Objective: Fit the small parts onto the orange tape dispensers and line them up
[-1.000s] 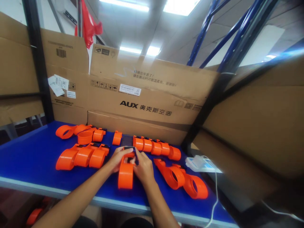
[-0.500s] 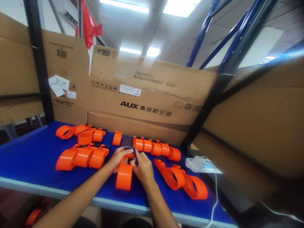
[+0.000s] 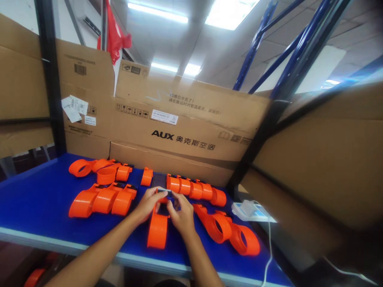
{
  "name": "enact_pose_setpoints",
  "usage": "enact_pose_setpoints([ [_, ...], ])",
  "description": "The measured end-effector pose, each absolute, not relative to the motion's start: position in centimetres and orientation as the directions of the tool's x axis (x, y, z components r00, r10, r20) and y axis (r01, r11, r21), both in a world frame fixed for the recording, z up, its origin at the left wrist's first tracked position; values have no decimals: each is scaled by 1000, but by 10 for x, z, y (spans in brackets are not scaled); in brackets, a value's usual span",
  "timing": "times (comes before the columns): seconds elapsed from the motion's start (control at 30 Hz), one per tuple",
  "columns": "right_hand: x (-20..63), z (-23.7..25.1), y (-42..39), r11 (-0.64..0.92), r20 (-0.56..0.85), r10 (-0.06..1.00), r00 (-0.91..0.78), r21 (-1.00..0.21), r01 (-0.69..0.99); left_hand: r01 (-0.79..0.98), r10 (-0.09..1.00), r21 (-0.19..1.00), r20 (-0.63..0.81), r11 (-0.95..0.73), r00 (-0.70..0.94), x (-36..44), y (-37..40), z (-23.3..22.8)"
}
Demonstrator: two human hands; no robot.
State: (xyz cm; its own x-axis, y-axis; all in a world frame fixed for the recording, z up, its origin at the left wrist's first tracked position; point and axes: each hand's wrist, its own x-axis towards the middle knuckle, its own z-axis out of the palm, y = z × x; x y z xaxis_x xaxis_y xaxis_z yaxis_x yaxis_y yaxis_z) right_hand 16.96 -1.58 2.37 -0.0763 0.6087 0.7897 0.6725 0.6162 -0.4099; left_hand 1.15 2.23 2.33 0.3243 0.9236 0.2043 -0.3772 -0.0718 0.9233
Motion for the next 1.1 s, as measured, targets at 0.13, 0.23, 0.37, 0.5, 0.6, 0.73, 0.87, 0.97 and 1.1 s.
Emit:
enact_pose_setpoints([
  [0.13, 166, 25, -18, 618, 767, 639, -59, -467, 632, -378, 920, 921, 225, -94, 321, 11, 25, 20],
  [0.23, 165, 26, -19, 623, 755, 653, -55, -495, 606, -377, 921, 921, 231, -102, 315, 11, 26, 19],
  [0.37, 165, 27, -19, 625, 749, 660, -49, -512, 589, -381, 919, 919, 233, -101, 318, 11, 24, 21],
  [0.5, 165, 27, -19, 625, 743, 667, -52, -520, 582, -400, 919, 909, 248, -112, 306, 10, 15, 28],
  [0.6, 165, 27, -18, 629, 741, 669, -58, -522, 576, -416, 922, 901, 258, -122, 289, 10, 10, 32],
  [0.73, 167, 25, -17, 627, 738, 672, -58, -526, 575, -410, 923, 907, 237, -98, 304, 10, 13, 30],
  [0.87, 167, 23, -16, 625, 733, 678, -60, -531, 572, -393, 921, 917, 213, -72, 327, 11, 21, 25],
  [0.97, 166, 23, -16, 623, 728, 682, -64, -534, 572, -397, 920, 915, 214, -70, 330, 11, 24, 22],
  [1.1, 170, 27, -16, 610, 720, 694, -11, -580, 540, -437, 911, 898, 218, -47, 350, 8, 27, 23],
])
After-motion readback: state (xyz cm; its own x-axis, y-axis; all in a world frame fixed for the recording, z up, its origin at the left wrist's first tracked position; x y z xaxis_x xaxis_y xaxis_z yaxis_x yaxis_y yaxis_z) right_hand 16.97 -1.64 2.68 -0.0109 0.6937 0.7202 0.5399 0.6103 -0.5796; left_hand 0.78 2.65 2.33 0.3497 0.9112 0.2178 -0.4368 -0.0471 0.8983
